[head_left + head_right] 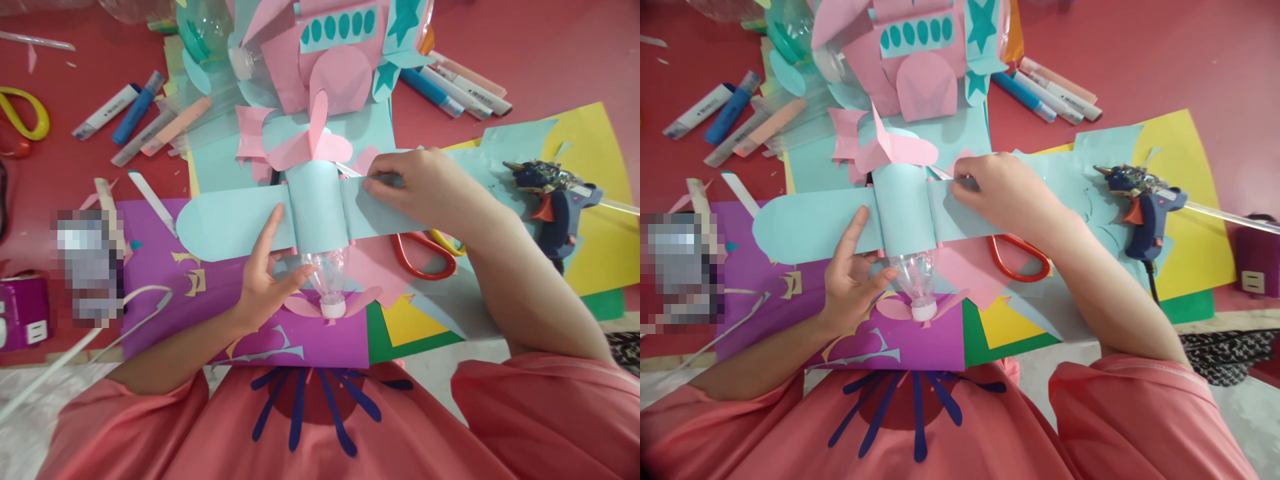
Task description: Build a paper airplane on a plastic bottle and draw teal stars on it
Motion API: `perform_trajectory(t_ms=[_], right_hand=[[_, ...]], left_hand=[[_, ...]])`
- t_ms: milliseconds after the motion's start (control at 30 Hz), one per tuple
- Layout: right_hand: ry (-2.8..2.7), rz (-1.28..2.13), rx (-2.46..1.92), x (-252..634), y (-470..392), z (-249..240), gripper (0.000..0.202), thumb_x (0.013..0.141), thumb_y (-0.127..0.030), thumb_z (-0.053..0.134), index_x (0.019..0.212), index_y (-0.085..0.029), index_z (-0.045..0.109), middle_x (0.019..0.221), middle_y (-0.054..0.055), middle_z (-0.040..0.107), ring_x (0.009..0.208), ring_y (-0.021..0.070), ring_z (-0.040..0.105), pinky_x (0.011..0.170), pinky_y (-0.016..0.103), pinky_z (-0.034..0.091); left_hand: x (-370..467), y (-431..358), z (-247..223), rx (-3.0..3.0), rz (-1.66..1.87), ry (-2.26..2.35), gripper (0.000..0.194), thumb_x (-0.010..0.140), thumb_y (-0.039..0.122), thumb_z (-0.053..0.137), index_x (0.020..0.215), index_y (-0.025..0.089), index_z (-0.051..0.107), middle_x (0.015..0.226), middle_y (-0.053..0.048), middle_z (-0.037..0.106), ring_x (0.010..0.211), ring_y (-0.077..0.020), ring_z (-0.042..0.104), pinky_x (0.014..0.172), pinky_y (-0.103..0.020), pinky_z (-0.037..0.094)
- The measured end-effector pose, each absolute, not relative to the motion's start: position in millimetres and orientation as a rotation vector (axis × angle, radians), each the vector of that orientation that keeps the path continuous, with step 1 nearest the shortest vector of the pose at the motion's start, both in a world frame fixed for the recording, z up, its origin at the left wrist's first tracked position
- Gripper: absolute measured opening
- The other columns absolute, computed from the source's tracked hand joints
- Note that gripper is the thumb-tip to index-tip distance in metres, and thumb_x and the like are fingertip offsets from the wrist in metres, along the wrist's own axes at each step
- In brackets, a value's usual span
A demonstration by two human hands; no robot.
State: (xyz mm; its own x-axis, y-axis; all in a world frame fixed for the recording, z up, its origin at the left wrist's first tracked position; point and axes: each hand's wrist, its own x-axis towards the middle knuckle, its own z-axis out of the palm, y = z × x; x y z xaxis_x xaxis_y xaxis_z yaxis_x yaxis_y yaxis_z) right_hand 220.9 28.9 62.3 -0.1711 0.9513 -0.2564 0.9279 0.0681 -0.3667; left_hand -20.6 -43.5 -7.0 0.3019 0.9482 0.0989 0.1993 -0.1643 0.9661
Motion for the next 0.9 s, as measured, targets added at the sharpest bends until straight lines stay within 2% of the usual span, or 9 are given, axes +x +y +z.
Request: perform_trajectory(t_ms=[133, 233, 333, 467, 533, 567, 700, 767, 900], right_hand=[[-2.289, 0.683, -1.988, 222.4, 29.6, 65.8, 0.02, 0.088, -0.025, 0.049, 0.088, -0.016, 0.066, 0.074, 0.005, 0.061, 0.06, 0.0135, 0.04, 0.061, 0.03, 0.03], [-2.151, 0.67, -2.032, 231.2, 31.3, 75.8, 0.017, 0.088, -0.029, 0.055, 0.087, -0.016, 0.067, 0.08, 0.006, 0.064, 0.064, 0.0132, 0.046, 0.063, 0.031, 0.033], [-1.885, 0.729, -1.995, 246.3, 31.4, 83.3, 0.018, 0.086, -0.031, 0.059, 0.083, -0.015, 0.066, 0.077, 0.003, 0.062, 0.067, 0.0112, 0.048, 0.067, 0.032, 0.036], [-1.366, 1.176, -1.726, 262.0, 22.9, 71.8, 0.03, 0.084, -0.041, 0.054, 0.098, -0.018, 0.067, 0.075, 0.001, 0.059, 0.064, 0.011, 0.05, 0.061, 0.031, 0.037], [-1.125, 1.486, -1.519, 263.1, 13.2, 59.8, 0.044, 0.073, -0.058, 0.062, 0.097, -0.021, 0.064, 0.081, 0.003, 0.064, 0.073, 0.0175, 0.06, 0.062, 0.033, 0.045], [-1.104, 1.513, -1.451, 261.8, 7.3, 54.1, 0.05, 0.066, -0.065, 0.067, 0.092, -0.022, 0.062, 0.083, 0.004, 0.065, 0.079, 0.0202, 0.062, 0.067, 0.035, 0.049], [-1.512, 1.616, -1.385, 246.9, -15.8, 39.6, 0.059, 0.058, -0.07, 0.074, 0.085, -0.021, 0.057, 0.08, 0.006, 0.065, 0.076, 0.0234, 0.063, 0.065, 0.039, 0.053], [-1.701, 1.506, -1.505, 236.6, -23.1, 35.9, 0.062, 0.058, -0.074, 0.072, 0.088, -0.021, 0.058, 0.084, 0.009, 0.066, 0.077, 0.0256, 0.063, 0.07, 0.044, 0.054], [-1.883, 1.259, -1.511, 218.1, -27.9, 29.0, 0.057, 0.074, -0.071, 0.059, 0.102, -0.022, 0.061, 0.096, 0.01, 0.068, 0.096, 0.0311, 0.064, 0.093, 0.051, 0.049]], left_hand=[[-20.6, -42.7, -6.0, 1.587, 0.938, 1.094, 0.073, 0.087, 0.046, 0.068, 0.149, 0.042, 0.031, 0.16, 0.003, 0.03, 0.142, -0.0364, 0.037, 0.092, -0.045, 0.061], [-21.6, -41.8, -8.7, 1.535, 0.932, 1.117, 0.074, 0.086, 0.05, 0.069, 0.149, 0.043, 0.031, 0.16, 0.004, 0.029, 0.132, -0.0368, 0.05, 0.091, -0.049, 0.061], [-22.8, -40.6, -11.9, 1.501, 0.934, 1.134, 0.074, 0.085, 0.054, 0.068, 0.148, 0.044, 0.032, 0.161, 0.004, 0.028, 0.119, -0.0335, 0.06, 0.089, -0.049, 0.061], [-23.1, -39.2, -13.9, 1.515, 0.937, 1.144, 0.073, 0.086, 0.053, 0.067, 0.148, 0.046, 0.03, 0.161, 0.003, 0.027, 0.105, -0.0263, 0.065, 0.088, -0.047, 0.062], [-23.1, -38.8, -14.7, 1.548, 0.954, 1.132, 0.071, 0.087, 0.052, 0.066, 0.148, 0.047, 0.029, 0.161, 0.001, 0.027, 0.098, -0.0223, 0.066, 0.085, -0.045, 0.063], [-23.3, -38.6, -15.1, 1.567, 0.962, 1.122, 0.071, 0.088, 0.051, 0.065, 0.149, 0.046, 0.029, 0.161, 0.0, 0.027, 0.097, -0.0211, 0.066, 0.084, -0.043, 0.063], [-24.3, -38.3, -16.5, 1.609, 0.966, 1.088, 0.073, 0.088, 0.05, 0.065, 0.15, 0.045, 0.026, 0.162, -0.002, 0.025, 0.107, -0.0216, 0.064, 0.087, -0.038, 0.062], [-24.5, -38.4, -16.7, 1.605, 0.953, 1.099, 0.074, 0.088, 0.05, 0.065, 0.15, 0.044, 0.025, 0.162, -0.002, 0.023, 0.114, -0.0238, 0.062, 0.089, -0.037, 0.06], [-23.8, -38.3, -16.7, 1.621, 0.955, 1.121, 0.076, 0.088, 0.052, 0.065, 0.151, 0.04, 0.025, 0.162, -0.004, 0.023, 0.127, -0.0285, 0.054, 0.09, -0.036, 0.059]])
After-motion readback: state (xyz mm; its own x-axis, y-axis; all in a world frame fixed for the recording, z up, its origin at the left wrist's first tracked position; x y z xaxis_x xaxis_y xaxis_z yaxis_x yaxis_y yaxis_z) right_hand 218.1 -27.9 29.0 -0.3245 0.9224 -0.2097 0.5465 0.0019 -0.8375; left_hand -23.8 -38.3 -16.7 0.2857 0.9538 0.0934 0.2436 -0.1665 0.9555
